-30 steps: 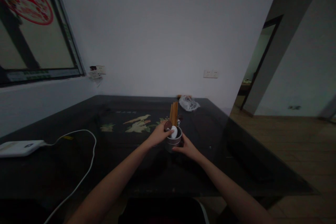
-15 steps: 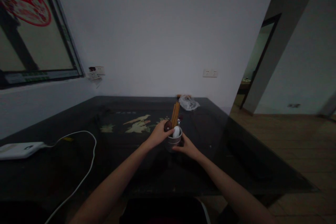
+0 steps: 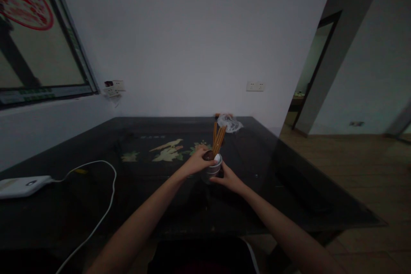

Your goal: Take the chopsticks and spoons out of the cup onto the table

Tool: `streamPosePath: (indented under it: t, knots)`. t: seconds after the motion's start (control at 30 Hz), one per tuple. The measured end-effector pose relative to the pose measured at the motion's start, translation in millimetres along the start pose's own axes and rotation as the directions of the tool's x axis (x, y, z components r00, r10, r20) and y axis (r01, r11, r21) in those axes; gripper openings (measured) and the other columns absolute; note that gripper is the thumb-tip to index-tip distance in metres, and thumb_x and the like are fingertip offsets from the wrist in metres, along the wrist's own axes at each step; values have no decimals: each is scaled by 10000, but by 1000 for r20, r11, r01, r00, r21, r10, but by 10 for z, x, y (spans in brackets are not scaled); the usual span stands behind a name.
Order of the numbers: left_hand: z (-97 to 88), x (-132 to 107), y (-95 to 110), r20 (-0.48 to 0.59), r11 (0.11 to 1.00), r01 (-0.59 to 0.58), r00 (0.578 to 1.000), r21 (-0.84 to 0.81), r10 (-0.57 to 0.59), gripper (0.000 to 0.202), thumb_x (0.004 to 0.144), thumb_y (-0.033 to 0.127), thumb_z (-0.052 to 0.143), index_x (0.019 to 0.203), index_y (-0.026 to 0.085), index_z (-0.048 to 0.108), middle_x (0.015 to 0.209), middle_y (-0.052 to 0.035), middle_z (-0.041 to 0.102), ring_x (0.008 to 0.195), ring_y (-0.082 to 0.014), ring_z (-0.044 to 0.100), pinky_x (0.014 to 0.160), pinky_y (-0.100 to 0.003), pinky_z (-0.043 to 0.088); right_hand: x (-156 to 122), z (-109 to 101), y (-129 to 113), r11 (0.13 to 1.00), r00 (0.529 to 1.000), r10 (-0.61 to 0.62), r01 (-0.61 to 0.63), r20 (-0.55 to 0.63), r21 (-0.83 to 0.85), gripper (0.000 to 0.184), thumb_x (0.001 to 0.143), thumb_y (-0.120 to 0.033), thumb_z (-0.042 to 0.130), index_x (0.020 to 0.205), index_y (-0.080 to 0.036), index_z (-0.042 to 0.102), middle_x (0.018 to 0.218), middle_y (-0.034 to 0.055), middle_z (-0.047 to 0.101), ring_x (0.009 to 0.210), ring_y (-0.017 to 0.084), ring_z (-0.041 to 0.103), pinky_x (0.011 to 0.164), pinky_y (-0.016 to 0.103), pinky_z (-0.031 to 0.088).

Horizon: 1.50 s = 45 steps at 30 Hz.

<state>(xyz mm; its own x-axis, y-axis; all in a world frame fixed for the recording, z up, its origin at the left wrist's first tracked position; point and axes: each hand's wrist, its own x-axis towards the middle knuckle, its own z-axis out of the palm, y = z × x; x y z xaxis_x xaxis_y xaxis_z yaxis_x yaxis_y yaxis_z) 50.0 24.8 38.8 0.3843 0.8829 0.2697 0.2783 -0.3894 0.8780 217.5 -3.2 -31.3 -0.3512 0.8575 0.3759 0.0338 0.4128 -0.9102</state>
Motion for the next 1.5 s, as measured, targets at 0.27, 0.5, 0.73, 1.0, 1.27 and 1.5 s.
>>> streamPosePath:
  t: [0.27, 0.5, 0.73, 1.0, 1.27, 1.5]
  knots:
    - [-11, -9, 60, 13, 995, -50, 999, 82, 49, 307, 657, 266, 705, 943, 162, 665, 957, -63, 653, 997, -251, 569, 879, -333, 437, 2, -10, 42, 999, 1000, 8, -8, -7, -37, 850, 649, -329, 773, 1368, -203, 339, 1361, 112, 465, 1247, 266, 451, 1076, 446, 321]
    - [12, 13, 28, -24, 983, -62, 997, 175, 67, 307, 673, 317, 691, 949, 185, 673, 955, -63, 647, 998, -249, 568, 874, -328, 439, 12, 6, 43, 999, 1000, -26, 26, -3, -32, 841, 654, -327, 770, 1369, -218, 340, 1369, 99, 461, 1257, 262, 444, 1078, 444, 326]
    - [-5, -3, 82, 26, 982, -82, 997, 169, 78, 333, 694, 332, 681, 979, 163, 648, 957, -62, 651, 991, -245, 570, 877, -326, 436, 9, 0, 57, 1000, 1000, -22, 23, 13, -15, 829, 673, -320, 759, 1372, -213, 327, 1377, 103, 454, 1257, 264, 446, 1075, 447, 333]
    - [7, -9, -14, -50, 998, 13, 999, 64, -10, 427, 726, 266, 667, 1117, 130, 561, 1102, -105, 616, 1045, -220, 554, 950, -357, 402, 27, -21, 90, 997, 999, -28, 30, 21, -74, 846, 682, -310, 755, 1389, -209, 300, 1395, 104, 431, 1271, 261, 430, 1087, 447, 311]
    - [-37, -27, 37, -44, 1000, -19, 999, -4, 19, 381, 788, 363, 591, 1116, 169, 601, 1198, -96, 603, 1128, -238, 530, 998, -361, 384, 35, -12, 38, 994, 1000, -22, 24, 15, -104, 853, 668, -324, 761, 1383, -195, 313, 1371, 110, 461, 1253, 264, 445, 1081, 449, 313]
    - [-186, -1, 140, -200, 986, -43, 980, -164, 9, 406, 754, 466, 593, 1025, 167, 643, 1108, -84, 668, 1075, -261, 583, 971, -387, 421, 33, -10, -22, 994, 1000, -19, 21, 20, -107, 846, 659, -343, 767, 1368, -194, 329, 1372, 120, 458, 1250, 271, 449, 1071, 448, 326]
